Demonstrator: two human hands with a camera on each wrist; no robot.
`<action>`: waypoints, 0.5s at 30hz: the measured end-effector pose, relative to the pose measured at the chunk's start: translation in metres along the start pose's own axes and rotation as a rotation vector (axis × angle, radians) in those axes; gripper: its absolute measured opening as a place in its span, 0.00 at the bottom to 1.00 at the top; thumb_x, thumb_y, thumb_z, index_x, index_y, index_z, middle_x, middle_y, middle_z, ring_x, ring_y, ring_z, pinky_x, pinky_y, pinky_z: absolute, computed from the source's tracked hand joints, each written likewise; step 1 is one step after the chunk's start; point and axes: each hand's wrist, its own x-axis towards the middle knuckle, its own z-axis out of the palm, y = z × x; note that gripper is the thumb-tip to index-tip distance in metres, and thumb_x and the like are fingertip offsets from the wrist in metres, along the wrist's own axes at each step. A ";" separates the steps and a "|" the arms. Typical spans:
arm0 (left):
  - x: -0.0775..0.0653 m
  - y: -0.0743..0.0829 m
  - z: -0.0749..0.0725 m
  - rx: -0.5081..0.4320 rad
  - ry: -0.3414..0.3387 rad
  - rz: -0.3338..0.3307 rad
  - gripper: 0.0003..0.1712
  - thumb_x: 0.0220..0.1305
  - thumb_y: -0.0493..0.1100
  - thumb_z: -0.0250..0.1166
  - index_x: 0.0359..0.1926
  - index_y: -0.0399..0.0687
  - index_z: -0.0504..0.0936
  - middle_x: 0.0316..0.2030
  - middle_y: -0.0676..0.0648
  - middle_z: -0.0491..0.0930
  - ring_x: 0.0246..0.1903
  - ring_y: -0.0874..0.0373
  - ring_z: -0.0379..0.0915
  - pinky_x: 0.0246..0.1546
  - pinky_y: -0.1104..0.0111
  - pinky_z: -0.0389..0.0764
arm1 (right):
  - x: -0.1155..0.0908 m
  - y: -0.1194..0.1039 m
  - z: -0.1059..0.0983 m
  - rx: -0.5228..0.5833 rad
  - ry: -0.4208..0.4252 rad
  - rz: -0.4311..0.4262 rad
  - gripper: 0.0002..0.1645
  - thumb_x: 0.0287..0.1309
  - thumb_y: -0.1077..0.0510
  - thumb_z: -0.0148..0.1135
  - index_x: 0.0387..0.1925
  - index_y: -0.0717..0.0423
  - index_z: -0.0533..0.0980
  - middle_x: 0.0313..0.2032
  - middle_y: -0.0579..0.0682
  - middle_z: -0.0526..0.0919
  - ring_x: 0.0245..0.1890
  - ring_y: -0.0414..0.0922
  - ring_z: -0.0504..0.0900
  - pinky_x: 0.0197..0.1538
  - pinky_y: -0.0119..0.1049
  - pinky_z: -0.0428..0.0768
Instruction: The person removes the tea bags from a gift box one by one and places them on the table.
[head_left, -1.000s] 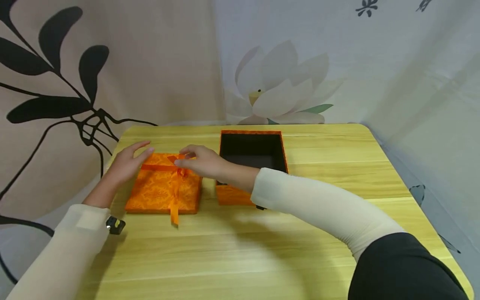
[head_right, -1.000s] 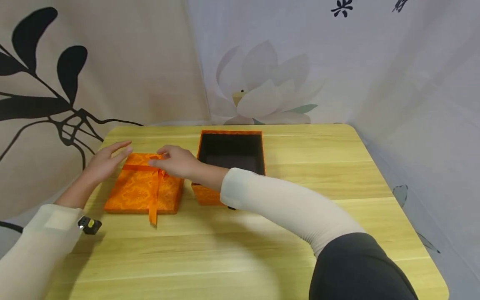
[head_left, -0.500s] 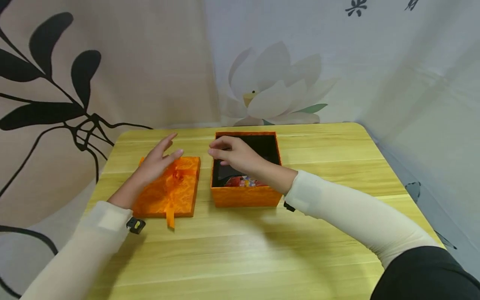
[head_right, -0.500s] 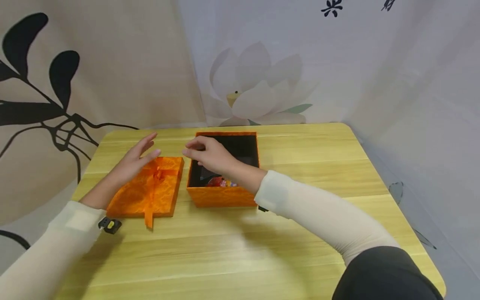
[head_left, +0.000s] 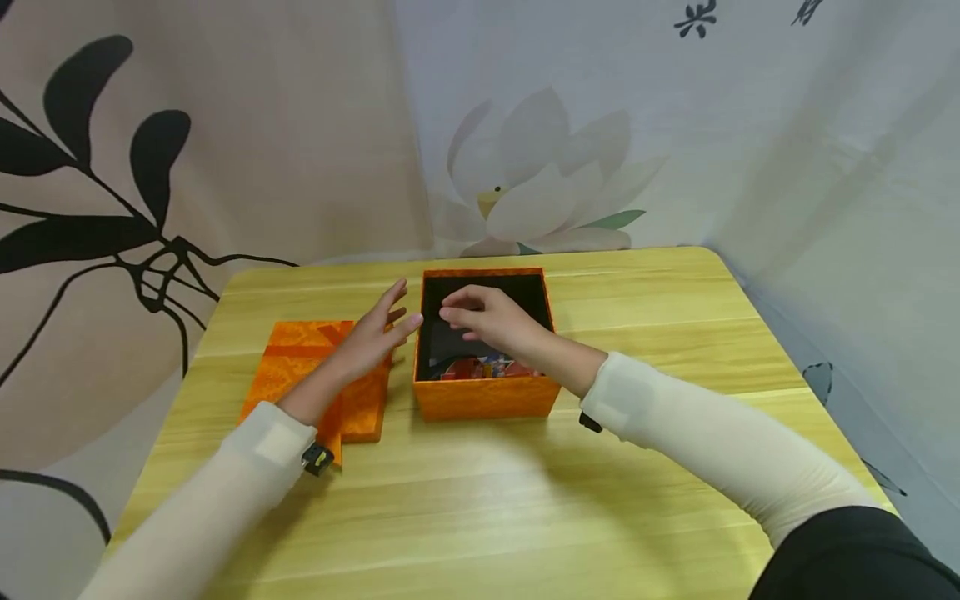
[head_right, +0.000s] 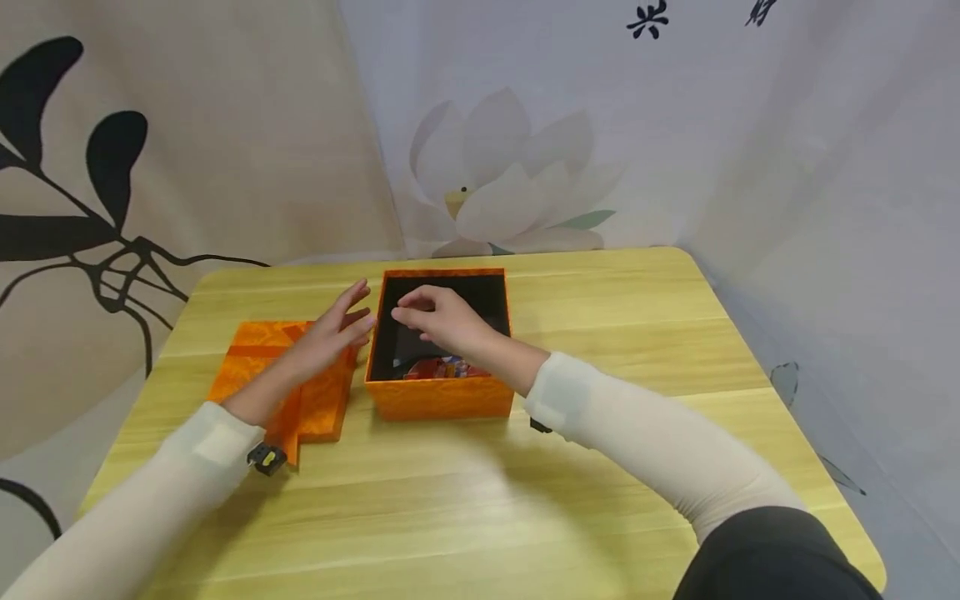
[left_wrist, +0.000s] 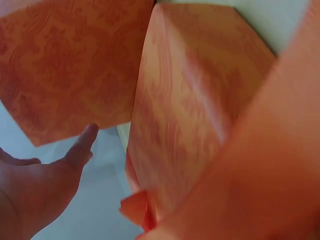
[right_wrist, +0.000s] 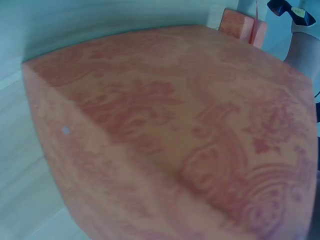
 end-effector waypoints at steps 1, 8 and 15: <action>0.001 -0.001 0.003 -0.020 -0.003 -0.004 0.47 0.78 0.62 0.53 0.84 0.68 0.34 0.83 0.46 0.39 0.79 0.40 0.45 0.68 0.43 0.69 | 0.000 0.003 -0.001 -0.015 0.003 -0.003 0.26 0.74 0.50 0.62 0.65 0.61 0.75 0.59 0.53 0.80 0.61 0.53 0.80 0.63 0.47 0.81; 0.006 -0.006 0.015 -0.108 -0.007 -0.012 0.46 0.80 0.57 0.54 0.83 0.73 0.33 0.83 0.45 0.41 0.77 0.38 0.54 0.64 0.42 0.74 | 0.002 0.017 -0.007 -0.181 0.012 -0.032 0.28 0.73 0.49 0.63 0.66 0.60 0.75 0.59 0.53 0.80 0.56 0.57 0.82 0.59 0.51 0.82; 0.011 -0.004 0.018 -0.086 -0.017 0.010 0.43 0.80 0.59 0.52 0.83 0.76 0.36 0.82 0.45 0.43 0.74 0.37 0.61 0.61 0.42 0.77 | 0.007 0.020 -0.015 -0.303 -0.011 -0.010 0.26 0.71 0.49 0.64 0.64 0.58 0.77 0.59 0.53 0.81 0.52 0.57 0.84 0.51 0.43 0.85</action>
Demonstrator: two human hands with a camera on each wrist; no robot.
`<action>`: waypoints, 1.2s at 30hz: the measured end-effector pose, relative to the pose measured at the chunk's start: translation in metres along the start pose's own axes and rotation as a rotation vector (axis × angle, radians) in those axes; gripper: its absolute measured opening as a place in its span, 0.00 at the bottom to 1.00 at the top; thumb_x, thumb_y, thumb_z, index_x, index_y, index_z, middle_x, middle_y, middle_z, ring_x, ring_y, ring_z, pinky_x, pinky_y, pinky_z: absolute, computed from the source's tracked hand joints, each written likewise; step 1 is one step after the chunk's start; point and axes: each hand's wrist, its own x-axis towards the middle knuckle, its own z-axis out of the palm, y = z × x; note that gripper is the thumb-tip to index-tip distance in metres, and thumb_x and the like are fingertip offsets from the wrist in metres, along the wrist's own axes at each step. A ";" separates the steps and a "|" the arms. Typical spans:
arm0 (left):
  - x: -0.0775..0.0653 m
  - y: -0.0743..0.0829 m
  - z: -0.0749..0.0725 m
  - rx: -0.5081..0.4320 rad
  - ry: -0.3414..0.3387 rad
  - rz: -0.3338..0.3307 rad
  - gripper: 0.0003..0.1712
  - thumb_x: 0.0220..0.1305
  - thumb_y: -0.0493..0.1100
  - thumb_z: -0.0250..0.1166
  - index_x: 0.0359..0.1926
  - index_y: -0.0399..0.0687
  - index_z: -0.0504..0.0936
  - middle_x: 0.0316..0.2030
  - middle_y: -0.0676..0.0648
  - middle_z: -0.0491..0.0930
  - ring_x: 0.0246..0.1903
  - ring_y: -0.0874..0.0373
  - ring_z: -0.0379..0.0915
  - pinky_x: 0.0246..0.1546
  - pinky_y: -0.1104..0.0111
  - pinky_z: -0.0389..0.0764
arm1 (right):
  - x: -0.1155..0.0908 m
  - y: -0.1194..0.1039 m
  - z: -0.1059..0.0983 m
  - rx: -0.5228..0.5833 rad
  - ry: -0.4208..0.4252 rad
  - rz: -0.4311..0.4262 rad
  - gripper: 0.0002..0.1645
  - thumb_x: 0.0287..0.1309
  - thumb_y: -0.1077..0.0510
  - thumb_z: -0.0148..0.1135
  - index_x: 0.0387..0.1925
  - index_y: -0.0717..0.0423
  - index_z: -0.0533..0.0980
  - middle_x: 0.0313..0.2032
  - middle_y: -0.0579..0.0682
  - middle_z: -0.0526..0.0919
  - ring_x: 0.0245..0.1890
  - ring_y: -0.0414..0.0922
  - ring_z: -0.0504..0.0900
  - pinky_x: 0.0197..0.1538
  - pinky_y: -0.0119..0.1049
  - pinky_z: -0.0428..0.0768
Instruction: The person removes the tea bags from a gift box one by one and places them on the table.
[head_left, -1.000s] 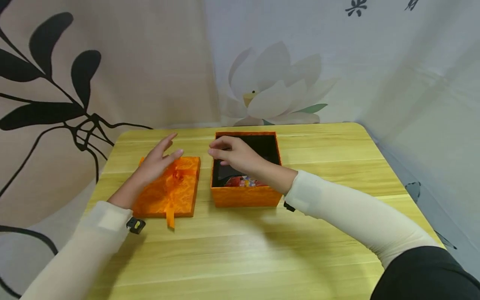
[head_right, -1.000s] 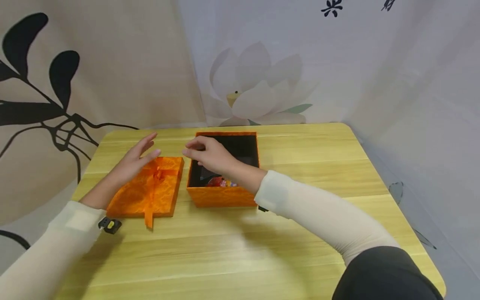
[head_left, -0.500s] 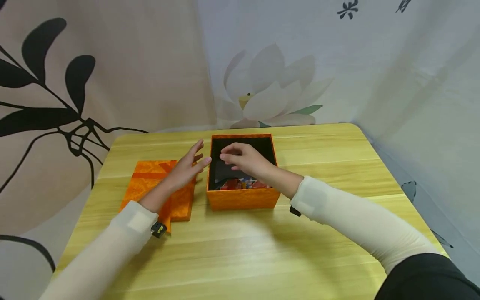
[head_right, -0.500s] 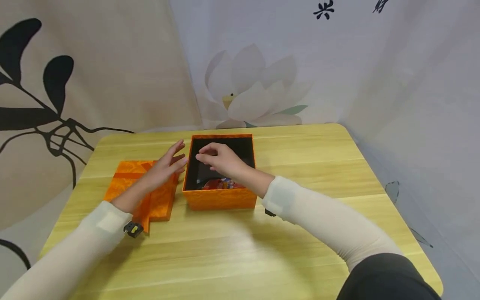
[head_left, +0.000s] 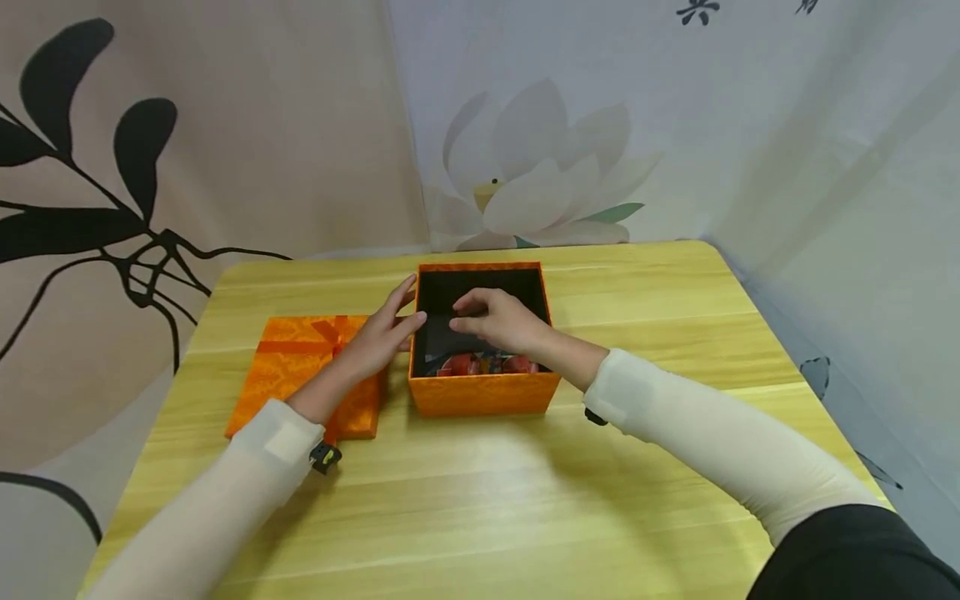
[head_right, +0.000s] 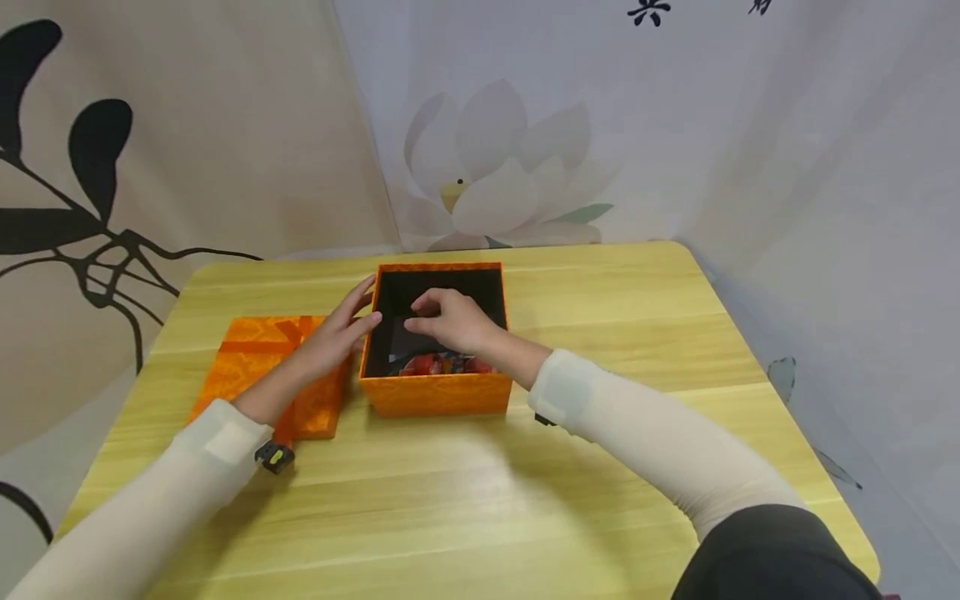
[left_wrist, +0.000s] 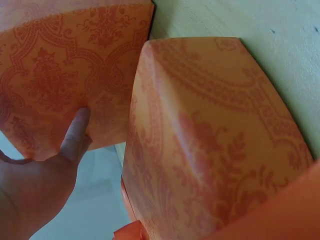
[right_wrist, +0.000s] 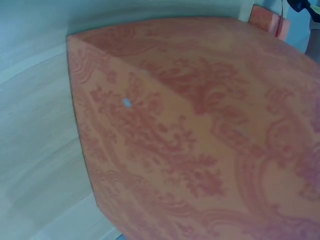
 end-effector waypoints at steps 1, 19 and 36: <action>0.001 0.001 0.000 0.006 0.000 0.002 0.42 0.80 0.59 0.52 0.83 0.75 0.37 0.82 0.44 0.44 0.73 0.37 0.61 0.61 0.42 0.77 | 0.001 0.001 -0.001 -0.012 -0.007 0.005 0.26 0.71 0.49 0.64 0.63 0.58 0.77 0.58 0.54 0.81 0.52 0.58 0.84 0.51 0.43 0.85; 0.004 0.009 0.001 0.040 -0.003 0.010 0.41 0.82 0.57 0.50 0.83 0.75 0.37 0.82 0.46 0.43 0.74 0.39 0.60 0.60 0.44 0.78 | 0.030 0.004 0.010 -0.532 -0.257 0.089 0.11 0.69 0.64 0.61 0.48 0.60 0.86 0.43 0.53 0.87 0.42 0.48 0.83 0.49 0.40 0.82; -0.001 0.000 0.000 0.039 -0.009 -0.006 0.41 0.80 0.61 0.50 0.82 0.77 0.36 0.83 0.48 0.42 0.74 0.40 0.60 0.60 0.44 0.78 | 0.035 0.014 0.011 -0.032 -0.258 0.346 0.10 0.70 0.64 0.62 0.41 0.66 0.88 0.38 0.58 0.89 0.38 0.50 0.87 0.49 0.43 0.86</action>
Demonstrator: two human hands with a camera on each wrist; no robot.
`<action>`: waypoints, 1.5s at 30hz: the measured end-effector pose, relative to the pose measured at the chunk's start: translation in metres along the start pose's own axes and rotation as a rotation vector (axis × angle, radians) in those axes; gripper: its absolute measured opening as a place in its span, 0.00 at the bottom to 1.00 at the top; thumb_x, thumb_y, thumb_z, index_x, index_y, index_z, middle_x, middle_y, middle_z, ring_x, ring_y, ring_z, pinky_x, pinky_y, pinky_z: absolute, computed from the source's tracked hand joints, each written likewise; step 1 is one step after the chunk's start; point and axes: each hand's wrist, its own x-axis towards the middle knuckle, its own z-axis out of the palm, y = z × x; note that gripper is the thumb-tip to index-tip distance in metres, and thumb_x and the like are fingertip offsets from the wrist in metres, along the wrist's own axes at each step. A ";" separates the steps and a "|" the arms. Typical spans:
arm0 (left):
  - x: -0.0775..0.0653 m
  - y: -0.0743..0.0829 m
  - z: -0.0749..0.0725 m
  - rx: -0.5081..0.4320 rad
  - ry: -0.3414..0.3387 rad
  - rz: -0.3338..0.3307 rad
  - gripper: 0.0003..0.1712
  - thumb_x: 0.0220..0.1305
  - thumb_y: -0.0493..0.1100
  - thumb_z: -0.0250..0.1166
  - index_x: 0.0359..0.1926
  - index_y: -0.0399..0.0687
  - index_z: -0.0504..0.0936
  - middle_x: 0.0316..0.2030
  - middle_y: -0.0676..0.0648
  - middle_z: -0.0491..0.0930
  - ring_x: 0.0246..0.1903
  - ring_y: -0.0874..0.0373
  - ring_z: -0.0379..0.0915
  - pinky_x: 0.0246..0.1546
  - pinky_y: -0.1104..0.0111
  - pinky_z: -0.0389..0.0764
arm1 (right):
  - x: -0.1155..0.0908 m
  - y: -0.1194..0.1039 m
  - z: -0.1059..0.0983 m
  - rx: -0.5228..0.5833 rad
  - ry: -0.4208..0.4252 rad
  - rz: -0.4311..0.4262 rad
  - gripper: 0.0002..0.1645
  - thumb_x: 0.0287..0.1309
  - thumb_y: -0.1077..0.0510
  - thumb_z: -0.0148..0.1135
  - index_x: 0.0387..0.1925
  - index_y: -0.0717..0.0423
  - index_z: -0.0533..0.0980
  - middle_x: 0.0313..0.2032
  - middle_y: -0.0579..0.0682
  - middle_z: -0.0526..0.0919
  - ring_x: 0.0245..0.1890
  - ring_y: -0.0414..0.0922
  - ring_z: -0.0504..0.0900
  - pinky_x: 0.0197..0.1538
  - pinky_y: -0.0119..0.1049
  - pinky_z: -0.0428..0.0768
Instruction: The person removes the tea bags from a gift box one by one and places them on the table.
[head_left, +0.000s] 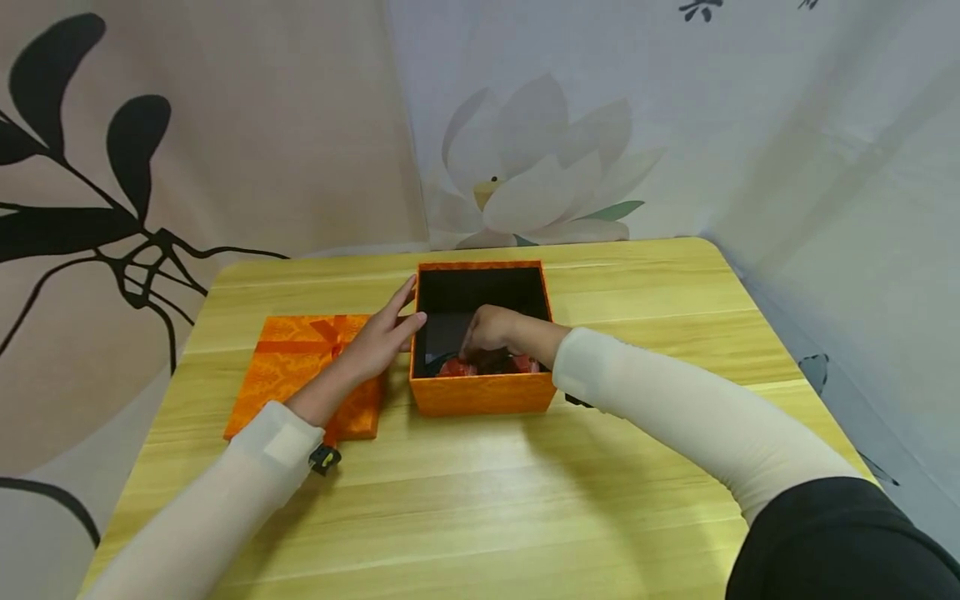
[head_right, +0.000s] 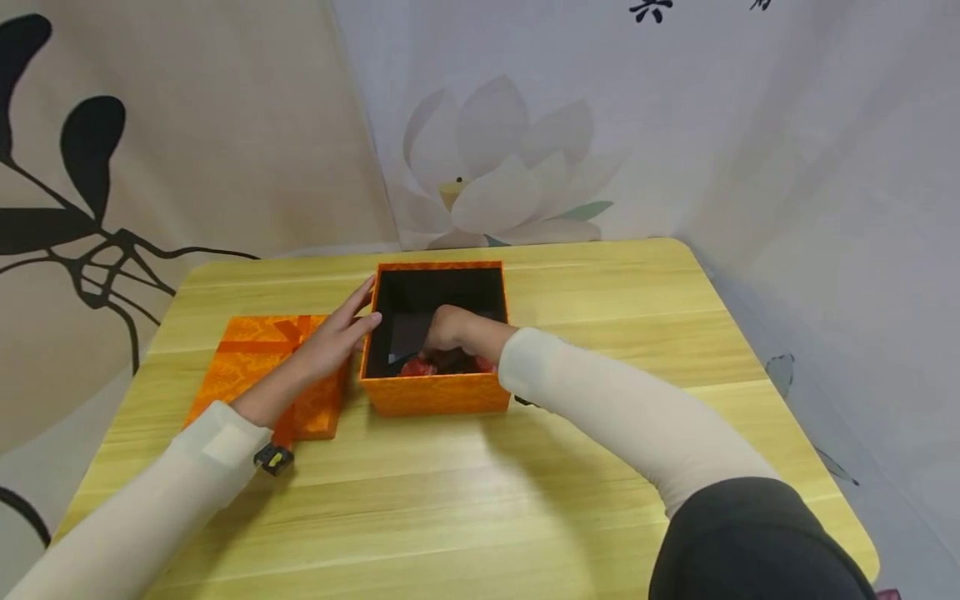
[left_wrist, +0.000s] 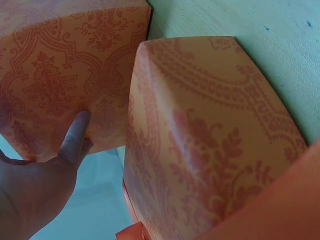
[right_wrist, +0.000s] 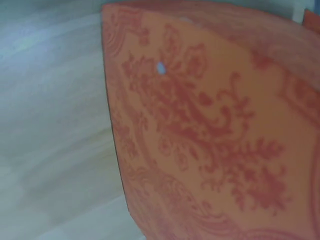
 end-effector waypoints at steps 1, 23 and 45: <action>0.000 0.000 0.000 -0.001 0.000 0.000 0.41 0.80 0.61 0.50 0.82 0.77 0.36 0.83 0.48 0.42 0.74 0.40 0.60 0.60 0.44 0.78 | 0.000 0.000 0.000 0.075 -0.006 0.032 0.09 0.69 0.65 0.64 0.41 0.66 0.88 0.37 0.57 0.89 0.36 0.50 0.87 0.49 0.44 0.86; 0.000 0.002 0.002 -0.019 0.004 0.006 0.42 0.80 0.60 0.51 0.83 0.75 0.36 0.83 0.47 0.41 0.74 0.38 0.60 0.59 0.44 0.79 | 0.001 -0.002 -0.002 0.346 -0.050 0.110 0.05 0.65 0.70 0.66 0.38 0.69 0.86 0.33 0.56 0.89 0.30 0.46 0.86 0.53 0.47 0.86; -0.001 0.003 0.001 -0.011 -0.003 0.003 0.43 0.80 0.62 0.51 0.83 0.74 0.35 0.83 0.47 0.40 0.75 0.38 0.58 0.61 0.43 0.77 | -0.012 -0.003 -0.024 0.416 0.046 0.011 0.09 0.65 0.73 0.63 0.45 0.73 0.84 0.37 0.58 0.88 0.32 0.46 0.87 0.59 0.53 0.82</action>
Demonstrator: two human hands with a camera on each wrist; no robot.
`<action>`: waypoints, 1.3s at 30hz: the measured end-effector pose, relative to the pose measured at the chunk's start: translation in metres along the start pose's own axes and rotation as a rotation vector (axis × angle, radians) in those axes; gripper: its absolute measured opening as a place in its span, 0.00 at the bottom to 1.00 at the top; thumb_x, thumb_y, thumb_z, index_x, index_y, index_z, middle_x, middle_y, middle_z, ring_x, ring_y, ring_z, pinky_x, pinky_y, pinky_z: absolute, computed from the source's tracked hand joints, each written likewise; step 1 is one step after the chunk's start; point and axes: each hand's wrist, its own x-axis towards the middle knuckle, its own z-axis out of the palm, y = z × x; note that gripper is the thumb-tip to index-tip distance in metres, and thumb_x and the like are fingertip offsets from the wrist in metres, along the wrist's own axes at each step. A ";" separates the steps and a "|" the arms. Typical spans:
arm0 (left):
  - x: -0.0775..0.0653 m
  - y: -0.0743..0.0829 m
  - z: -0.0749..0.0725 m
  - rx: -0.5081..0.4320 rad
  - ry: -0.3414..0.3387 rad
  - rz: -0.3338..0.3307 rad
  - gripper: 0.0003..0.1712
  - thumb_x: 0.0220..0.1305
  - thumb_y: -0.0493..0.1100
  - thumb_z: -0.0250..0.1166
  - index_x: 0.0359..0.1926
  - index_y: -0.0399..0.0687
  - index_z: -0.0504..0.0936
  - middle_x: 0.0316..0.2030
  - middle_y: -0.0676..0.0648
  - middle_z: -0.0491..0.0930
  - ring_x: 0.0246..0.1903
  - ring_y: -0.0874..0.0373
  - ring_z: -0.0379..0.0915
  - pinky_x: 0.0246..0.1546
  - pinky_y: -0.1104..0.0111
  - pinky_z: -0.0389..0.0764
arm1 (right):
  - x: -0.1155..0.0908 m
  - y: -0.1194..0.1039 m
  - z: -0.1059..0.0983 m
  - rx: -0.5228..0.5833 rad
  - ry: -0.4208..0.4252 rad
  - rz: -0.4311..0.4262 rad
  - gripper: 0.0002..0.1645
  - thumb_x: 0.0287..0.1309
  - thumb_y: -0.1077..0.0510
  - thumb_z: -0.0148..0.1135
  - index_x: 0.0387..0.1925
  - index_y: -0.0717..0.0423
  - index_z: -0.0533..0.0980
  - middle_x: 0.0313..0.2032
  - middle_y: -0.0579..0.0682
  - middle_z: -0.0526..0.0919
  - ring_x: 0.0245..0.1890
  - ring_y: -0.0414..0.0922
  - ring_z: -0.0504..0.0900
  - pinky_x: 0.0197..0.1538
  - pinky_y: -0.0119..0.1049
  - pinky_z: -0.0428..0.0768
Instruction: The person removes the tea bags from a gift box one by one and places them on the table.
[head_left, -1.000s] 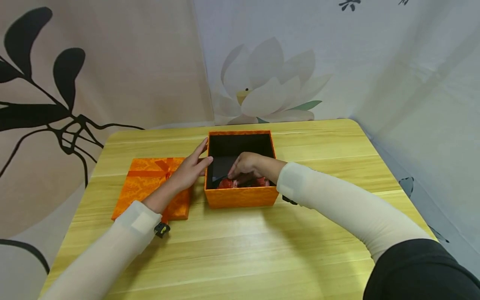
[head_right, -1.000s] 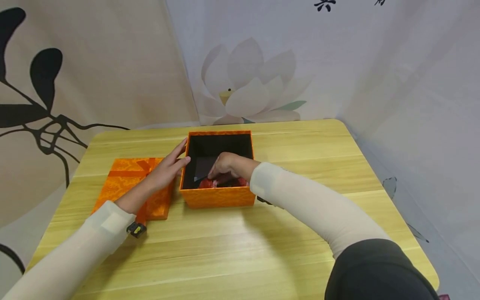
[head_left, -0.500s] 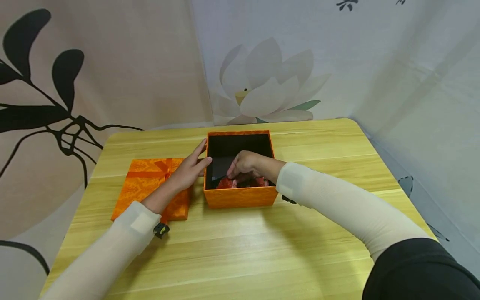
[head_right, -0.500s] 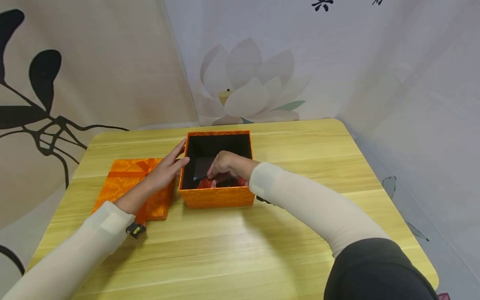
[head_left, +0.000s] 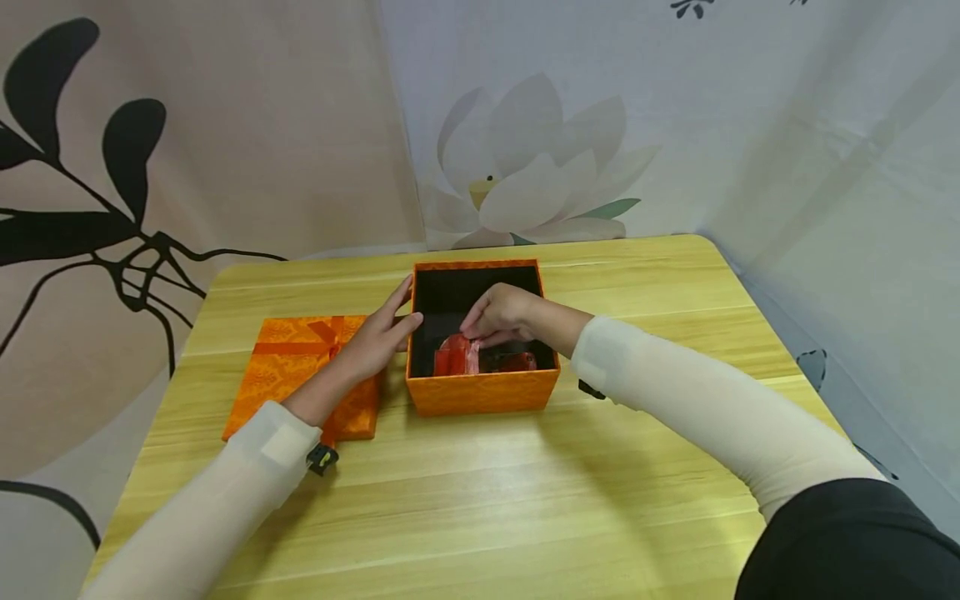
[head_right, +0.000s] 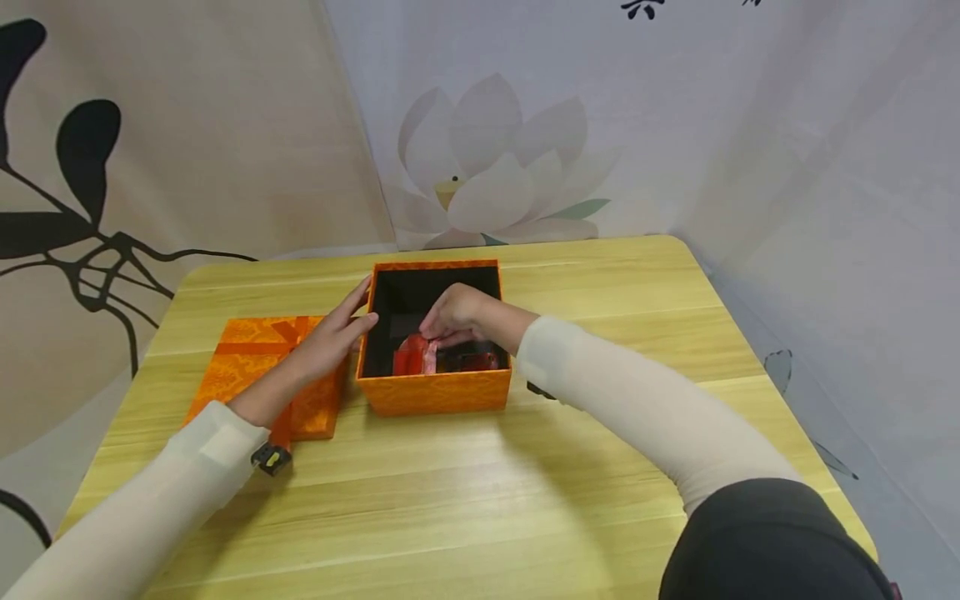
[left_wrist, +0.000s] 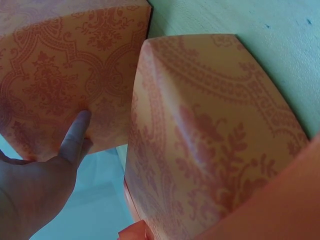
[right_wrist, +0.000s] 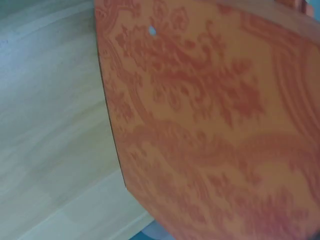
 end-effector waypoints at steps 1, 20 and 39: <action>0.000 0.000 0.000 0.002 -0.001 0.000 0.43 0.80 0.62 0.50 0.83 0.74 0.35 0.83 0.47 0.40 0.75 0.38 0.58 0.61 0.43 0.77 | -0.002 -0.001 -0.003 0.013 0.001 -0.006 0.10 0.65 0.73 0.63 0.46 0.73 0.84 0.38 0.58 0.88 0.33 0.46 0.87 0.59 0.54 0.81; -0.002 0.000 -0.001 0.021 -0.005 -0.004 0.43 0.80 0.63 0.49 0.82 0.75 0.34 0.83 0.46 0.40 0.74 0.36 0.59 0.62 0.41 0.75 | -0.071 -0.022 -0.094 0.241 0.063 -0.158 0.08 0.69 0.71 0.60 0.44 0.65 0.84 0.35 0.52 0.86 0.33 0.44 0.87 0.43 0.37 0.88; -0.005 -0.003 0.001 0.008 -0.002 0.008 0.43 0.81 0.61 0.50 0.83 0.73 0.34 0.83 0.46 0.39 0.74 0.36 0.59 0.61 0.41 0.76 | -0.120 0.052 -0.203 0.514 0.176 -0.137 0.15 0.74 0.68 0.55 0.39 0.56 0.86 0.38 0.50 0.87 0.39 0.42 0.88 0.47 0.32 0.86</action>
